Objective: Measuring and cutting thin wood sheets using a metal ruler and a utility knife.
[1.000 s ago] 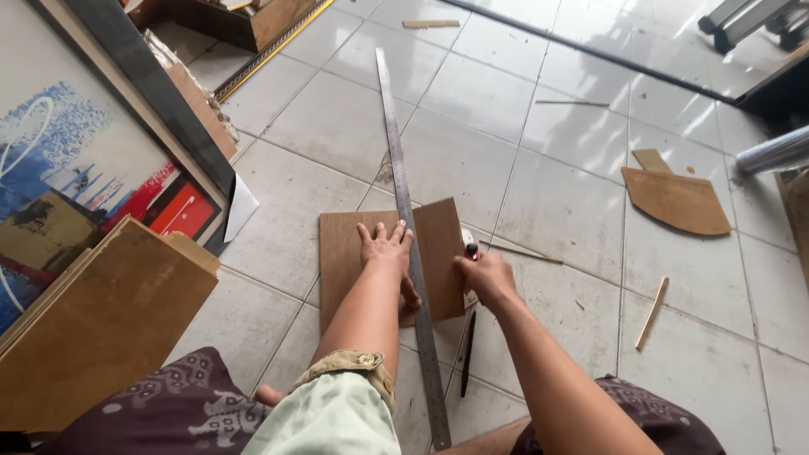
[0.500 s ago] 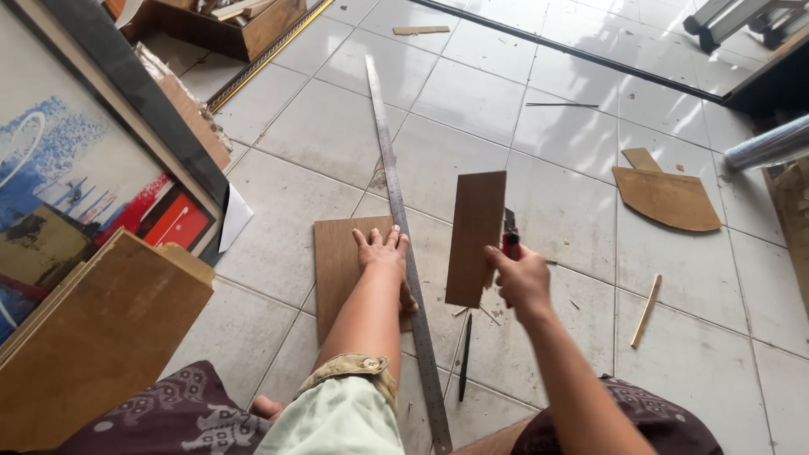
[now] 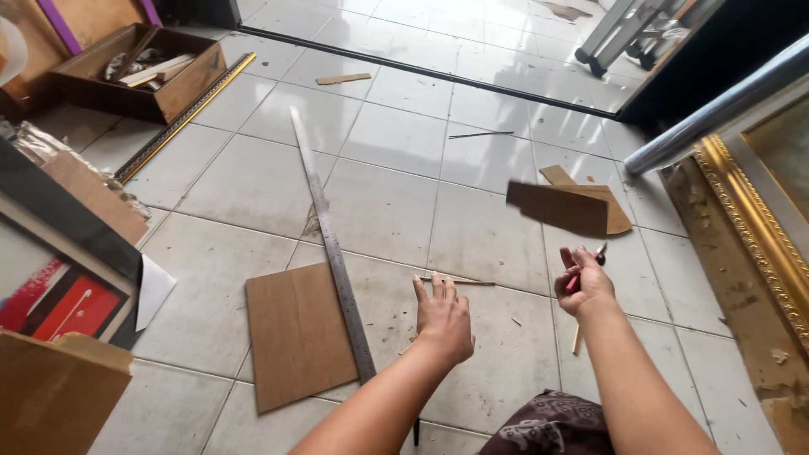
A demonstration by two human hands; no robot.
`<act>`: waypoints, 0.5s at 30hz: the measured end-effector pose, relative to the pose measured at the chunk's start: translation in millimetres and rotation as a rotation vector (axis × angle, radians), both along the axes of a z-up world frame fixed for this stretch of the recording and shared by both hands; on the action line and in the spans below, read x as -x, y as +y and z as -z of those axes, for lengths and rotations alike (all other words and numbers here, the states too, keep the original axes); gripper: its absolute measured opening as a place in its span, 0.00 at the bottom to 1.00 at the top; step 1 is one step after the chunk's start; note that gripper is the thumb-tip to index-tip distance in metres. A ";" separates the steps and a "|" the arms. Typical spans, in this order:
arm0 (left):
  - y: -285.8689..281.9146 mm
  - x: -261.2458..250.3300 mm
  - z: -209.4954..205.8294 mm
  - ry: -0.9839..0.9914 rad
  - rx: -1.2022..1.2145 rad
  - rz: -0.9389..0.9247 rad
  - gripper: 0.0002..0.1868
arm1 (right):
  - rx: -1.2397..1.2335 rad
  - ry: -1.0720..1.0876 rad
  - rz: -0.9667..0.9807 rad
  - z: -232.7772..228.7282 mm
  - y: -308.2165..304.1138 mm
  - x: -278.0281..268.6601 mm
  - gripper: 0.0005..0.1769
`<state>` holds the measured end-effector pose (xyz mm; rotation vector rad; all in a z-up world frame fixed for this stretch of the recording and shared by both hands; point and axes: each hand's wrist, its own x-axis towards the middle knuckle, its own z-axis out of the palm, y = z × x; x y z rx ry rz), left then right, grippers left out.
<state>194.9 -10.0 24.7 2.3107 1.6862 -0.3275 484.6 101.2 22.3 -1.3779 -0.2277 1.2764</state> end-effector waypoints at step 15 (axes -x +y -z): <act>-63.3 225.6 185.4 -0.297 -0.618 -0.363 0.43 | -0.225 -1.458 -1.236 49.5 -212.8 271.5 0.19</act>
